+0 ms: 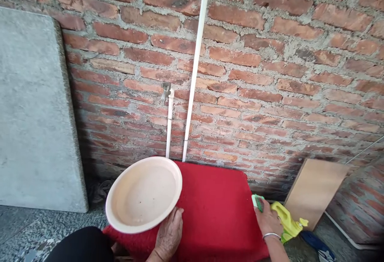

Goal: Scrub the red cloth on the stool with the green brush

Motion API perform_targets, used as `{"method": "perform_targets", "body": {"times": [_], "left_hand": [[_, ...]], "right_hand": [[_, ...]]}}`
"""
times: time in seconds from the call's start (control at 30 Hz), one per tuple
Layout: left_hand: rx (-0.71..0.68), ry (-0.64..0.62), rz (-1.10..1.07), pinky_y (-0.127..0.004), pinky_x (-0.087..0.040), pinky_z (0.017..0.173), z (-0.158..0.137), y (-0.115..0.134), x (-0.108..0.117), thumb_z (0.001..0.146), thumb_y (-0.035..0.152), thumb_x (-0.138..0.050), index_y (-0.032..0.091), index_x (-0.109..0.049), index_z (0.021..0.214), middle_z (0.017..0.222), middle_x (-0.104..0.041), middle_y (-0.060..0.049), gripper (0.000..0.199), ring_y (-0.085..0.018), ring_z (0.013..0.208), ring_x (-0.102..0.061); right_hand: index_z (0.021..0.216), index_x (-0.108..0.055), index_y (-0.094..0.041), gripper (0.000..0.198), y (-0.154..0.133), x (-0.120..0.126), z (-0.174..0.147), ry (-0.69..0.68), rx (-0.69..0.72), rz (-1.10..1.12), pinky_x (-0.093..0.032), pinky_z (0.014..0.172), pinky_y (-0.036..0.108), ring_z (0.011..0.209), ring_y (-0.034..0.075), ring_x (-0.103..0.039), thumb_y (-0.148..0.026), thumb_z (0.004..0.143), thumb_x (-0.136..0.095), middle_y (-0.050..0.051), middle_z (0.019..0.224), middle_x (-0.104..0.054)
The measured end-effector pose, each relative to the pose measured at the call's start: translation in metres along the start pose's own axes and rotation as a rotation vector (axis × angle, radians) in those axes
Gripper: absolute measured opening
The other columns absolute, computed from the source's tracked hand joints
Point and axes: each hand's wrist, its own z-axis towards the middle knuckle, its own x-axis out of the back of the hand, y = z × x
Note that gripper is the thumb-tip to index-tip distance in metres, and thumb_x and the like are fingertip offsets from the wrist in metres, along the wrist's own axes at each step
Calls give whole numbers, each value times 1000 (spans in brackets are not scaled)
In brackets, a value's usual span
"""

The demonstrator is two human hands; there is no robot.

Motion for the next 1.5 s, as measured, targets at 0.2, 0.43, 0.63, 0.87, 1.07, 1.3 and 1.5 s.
{"method": "perform_targets", "body": {"times": [0.2, 0.43, 0.63, 0.87, 1.07, 1.3, 1.5], "left_hand": [[31, -33, 14, -27, -58, 69, -1, 5, 5, 93, 6, -38, 22, -59, 102, 82, -68, -2, 28, -16, 74, -69], [-47, 81, 39, -32, -60, 77, -1, 0, 7, 99, 20, -39, 23, -61, 106, 99, -72, -8, 23, -21, 91, -72], [-57, 96, 69, -30, -59, 71, 0, -3, 5, 101, 24, -39, 24, -62, 105, 95, -73, -5, 24, -20, 86, -72], [-27, 76, 94, -28, -58, 70, -1, 1, 3, 101, 24, -40, 24, -64, 104, 95, -73, -4, 24, -18, 84, -71], [0, 23, 93, -28, -56, 70, 2, 6, 5, 100, 20, -41, 24, -64, 100, 87, -71, -2, 23, -17, 77, -69], [-12, 69, 123, -29, -57, 71, 4, 5, 5, 99, 19, -39, 25, -63, 100, 90, -72, -2, 25, -17, 79, -70], [-23, -6, 64, -28, -54, 63, 6, 2, 8, 99, 20, -39, 25, -62, 95, 80, -67, -1, 23, -17, 71, -67]], "right_hand": [[136, -59, -17, 61, -58, -10, -43, -2, 321, 291, -51, 82, 49, 91, 37, -68, -50, 88, -40, 20, 100, -70], [132, -61, -33, 50, -201, -25, -165, -222, 842, 345, -46, 97, 39, 109, 27, -62, -22, 84, -55, 7, 116, -67], [136, -58, -34, 49, -198, -23, -132, -196, 749, 189, -45, 97, 41, 112, 28, -62, -28, 88, -56, 10, 120, -66], [129, -63, -28, 48, -55, -10, -7, 1, 191, 71, -52, 78, 44, 91, 31, -71, -46, 86, -53, 13, 98, -71], [132, -60, -24, 58, -11, -3, 4, 83, 57, 85, -53, 77, 49, 89, 36, -70, -56, 89, -38, 17, 97, -69], [130, -62, -30, 45, -155, -19, -98, -108, 676, 332, -48, 93, 37, 104, 26, -64, -35, 86, -55, 9, 112, -68], [133, -61, -34, 44, -223, -25, -155, -233, 889, 309, -44, 96, 39, 108, 27, -60, -32, 89, -56, 7, 116, -65]]}}
